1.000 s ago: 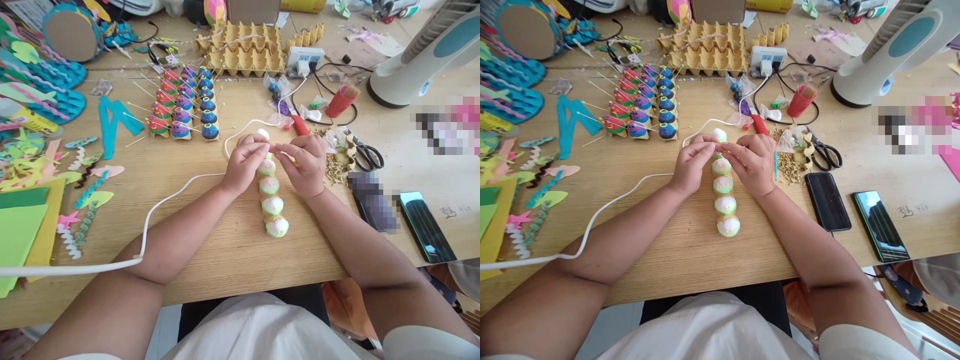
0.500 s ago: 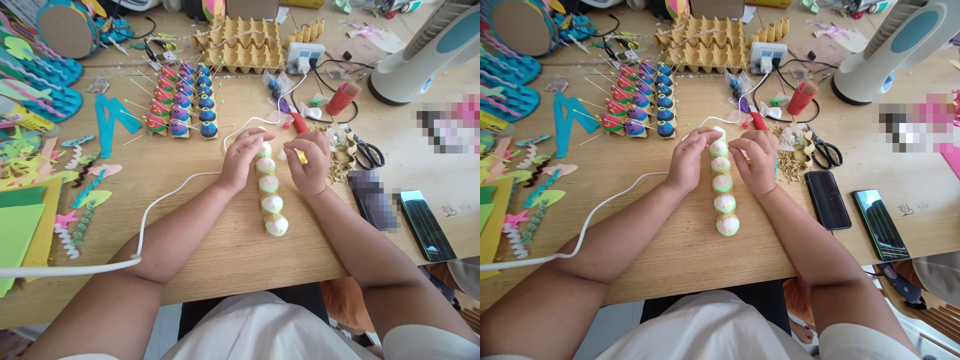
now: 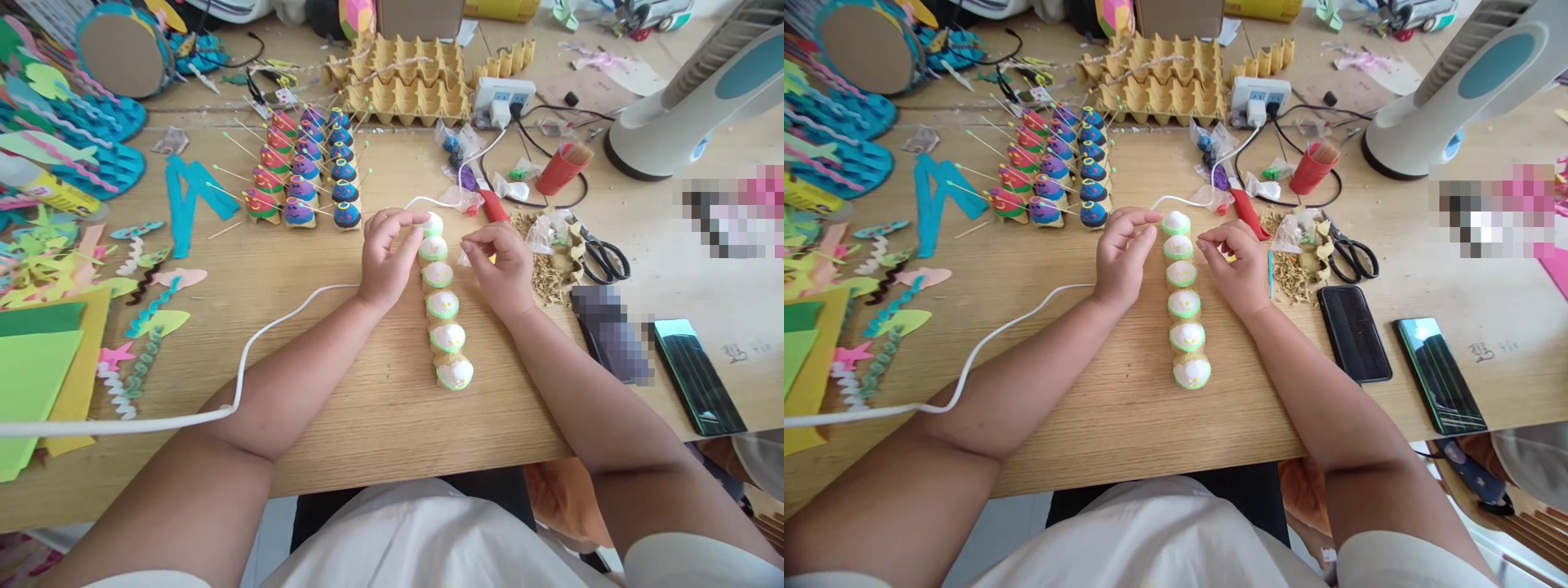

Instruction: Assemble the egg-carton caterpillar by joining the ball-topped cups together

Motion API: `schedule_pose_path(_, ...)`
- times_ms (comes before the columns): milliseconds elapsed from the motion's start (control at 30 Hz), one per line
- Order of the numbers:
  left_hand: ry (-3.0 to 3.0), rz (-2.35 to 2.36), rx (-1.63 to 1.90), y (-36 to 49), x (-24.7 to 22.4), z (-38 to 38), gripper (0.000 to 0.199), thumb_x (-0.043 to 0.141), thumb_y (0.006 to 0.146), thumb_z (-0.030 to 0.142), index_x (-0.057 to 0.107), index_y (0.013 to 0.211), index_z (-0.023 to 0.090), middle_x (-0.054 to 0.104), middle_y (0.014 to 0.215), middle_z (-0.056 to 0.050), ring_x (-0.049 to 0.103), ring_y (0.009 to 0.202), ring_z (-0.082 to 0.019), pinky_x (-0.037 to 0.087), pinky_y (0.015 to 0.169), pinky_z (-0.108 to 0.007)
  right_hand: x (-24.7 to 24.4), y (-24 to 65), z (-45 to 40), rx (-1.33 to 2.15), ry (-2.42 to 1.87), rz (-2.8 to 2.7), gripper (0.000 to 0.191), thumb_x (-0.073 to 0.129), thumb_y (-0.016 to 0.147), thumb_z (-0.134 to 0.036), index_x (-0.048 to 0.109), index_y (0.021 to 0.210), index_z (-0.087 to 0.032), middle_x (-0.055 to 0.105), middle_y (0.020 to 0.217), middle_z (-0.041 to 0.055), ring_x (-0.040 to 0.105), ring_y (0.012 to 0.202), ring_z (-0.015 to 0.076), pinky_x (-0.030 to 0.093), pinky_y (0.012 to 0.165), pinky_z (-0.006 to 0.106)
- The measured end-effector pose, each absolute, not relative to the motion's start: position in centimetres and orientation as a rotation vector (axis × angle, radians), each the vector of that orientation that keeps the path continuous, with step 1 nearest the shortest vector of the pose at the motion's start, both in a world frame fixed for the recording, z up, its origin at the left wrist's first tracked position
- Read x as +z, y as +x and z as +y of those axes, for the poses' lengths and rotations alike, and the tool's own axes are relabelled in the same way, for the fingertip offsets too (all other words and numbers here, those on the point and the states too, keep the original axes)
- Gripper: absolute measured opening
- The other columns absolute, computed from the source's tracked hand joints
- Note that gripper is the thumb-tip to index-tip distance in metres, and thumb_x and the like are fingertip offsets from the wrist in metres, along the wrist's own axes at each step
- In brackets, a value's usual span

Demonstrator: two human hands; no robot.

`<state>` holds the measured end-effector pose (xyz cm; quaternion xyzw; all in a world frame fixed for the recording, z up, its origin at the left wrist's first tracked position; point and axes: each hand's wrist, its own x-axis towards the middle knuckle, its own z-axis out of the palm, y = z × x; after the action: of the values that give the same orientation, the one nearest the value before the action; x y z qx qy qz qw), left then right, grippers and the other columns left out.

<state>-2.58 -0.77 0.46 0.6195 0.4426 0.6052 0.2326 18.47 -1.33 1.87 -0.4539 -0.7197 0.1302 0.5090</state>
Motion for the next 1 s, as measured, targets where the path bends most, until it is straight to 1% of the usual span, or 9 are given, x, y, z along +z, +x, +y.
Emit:
schedule_pose_path(67, 1.704, 1.209, 1.657, -2.6, 0.5, -0.8, 0.026, 0.067, 0.109, 0.05, 0.083, 0.111, 0.03, 0.083, 0.117, -0.004, 0.072, 0.122, -0.025, 0.053, 0.115, -0.045, 1.7, 18.6, -1.2, 0.345, -1.1, -1.696, 0.046, 0.063, 0.105, -0.068, 0.069, 0.085, -0.027, 0.071, 0.082, 0.0029, 0.066, 0.076, 0.0203, 0.056, 0.072, 0.04)
schedule_pose_path(167, 1.702, 1.21, 1.659, -2.6, 0.5, -0.8, 0.018, 0.069, 0.107, 0.042, 0.083, 0.11, 0.03, 0.083, 0.117, -0.004, 0.073, 0.121, -0.025, 0.052, 0.114, -0.043, 1.6, 18.8, -1.3, 0.4, -1.154, -1.672, 0.058, 0.053, 0.107, -0.075, 0.063, 0.077, -0.027, 0.064, 0.073, 0.0017, 0.062, 0.068, 0.019, 0.055, 0.068, 0.04)
schedule_pose_path(267, 1.694, 1.246, 1.639, -2.6, 0.5, -0.7, 0.014, 0.071, 0.106, 0.037, 0.083, 0.107, 0.03, 0.083, 0.116, -0.003, 0.073, 0.121, -0.024, 0.053, 0.115, -0.042, 1.5, 18.9, -1.3, 0.438, -1.172, -1.656, 0.066, 0.045, 0.109, -0.077, 0.057, 0.068, -0.026, 0.057, 0.065, 0.001, 0.06, 0.064, 0.0185, 0.055, 0.067, 0.04)
schedule_pose_path(333, 1.691, 1.257, 1.626, -2.6, 0.5, -0.7, 0.012, 0.072, 0.106, 0.034, 0.083, 0.106, 0.03, 0.083, 0.115, -0.003, 0.073, 0.121, -0.024, 0.053, 0.115, -0.042, 1.3, 18.9, -1.1, 0.434, -1.157, -1.647, 0.065, 0.048, 0.107, -0.078, 0.059, 0.07, -0.026, 0.06, 0.067, 0.001, 0.061, 0.065, 0.0181, 0.055, 0.067, 0.04)
schedule_pose_path(433, 1.708, 1.224, 1.631, -2.6, 0.4, -0.7, 0.012, 0.071, 0.106, 0.031, 0.083, 0.107, 0.03, 0.083, 0.115, -0.004, 0.073, 0.121, -0.025, 0.052, 0.116, -0.042, 0.8, 18.8, -0.7, 0.441, -1.091, -1.64, 0.054, 0.061, 0.102, -0.078, 0.07, 0.088, -0.027, 0.07, 0.081, 0.0023, 0.063, 0.069, 0.0179, 0.056, 0.066, 0.038)
schedule_pose_path(500, 1.734, 1.204, 1.632, -2.6, 0.3, -0.7, 0.013, 0.071, 0.107, 0.033, 0.083, 0.109, 0.03, 0.083, 0.117, -0.004, 0.073, 0.122, -0.025, 0.052, 0.117, -0.043, 0.7, 18.6, -0.6, 0.498, -1.049, -1.625, 0.051, 0.068, 0.099, -0.077, 0.073, 0.093, -0.026, 0.073, 0.085, 0.0028, 0.064, 0.071, 0.0177, 0.056, 0.066, 0.037)
schedule_pose_path(600, 1.813, 1.224, 1.596, -2.7, 0.3, -0.8, 0.015, 0.07, 0.108, 0.038, 0.082, 0.111, 0.031, 0.083, 0.119, -0.004, 0.072, 0.124, -0.025, 0.052, 0.119, -0.044, 1.2, 18.4, -1.0, 0.637, -1.049, -1.591, 0.053, 0.073, 0.096, -0.077, 0.074, 0.086, -0.025, 0.074, 0.08, 0.0014, 0.064, 0.07, 0.0159, 0.055, 0.067, 0.035)
schedule_pose_path(800, 2.013, 1.178, 1.512, -2.5, 0.7, -1.2, 0.023, 0.067, 0.111, 0.049, 0.082, 0.116, 0.032, 0.081, 0.12, -0.004, 0.071, 0.123, -0.025, 0.052, 0.118, -0.043, 2.3, 18.1, -1.9, 0.78, -1.069, -1.543, 0.066, 0.063, 0.098, -0.084, 0.073, 0.073, -0.023, 0.066, 0.065, -0.0004, 0.06, 0.062, 0.0129, 0.051, 0.064, 0.031)
schedule_pose_path(1000, 2.187, 1.092, 1.462, -2.1, 1.1, -1.5, 0.034, 0.073, 0.106, 0.059, 0.084, 0.114, 0.028, 0.077, 0.118, -0.005, 0.069, 0.123, -0.025, 0.048, 0.122, -0.046, 2.8, 17.9, -2.2, 0.852, -1.062, -1.577, 0.072, 0.06, 0.098, -0.086, 0.069, 0.067, -0.022, 0.064, 0.062, 0.0002, 0.055, 0.058, 0.012, 0.046, 0.059, 0.03)
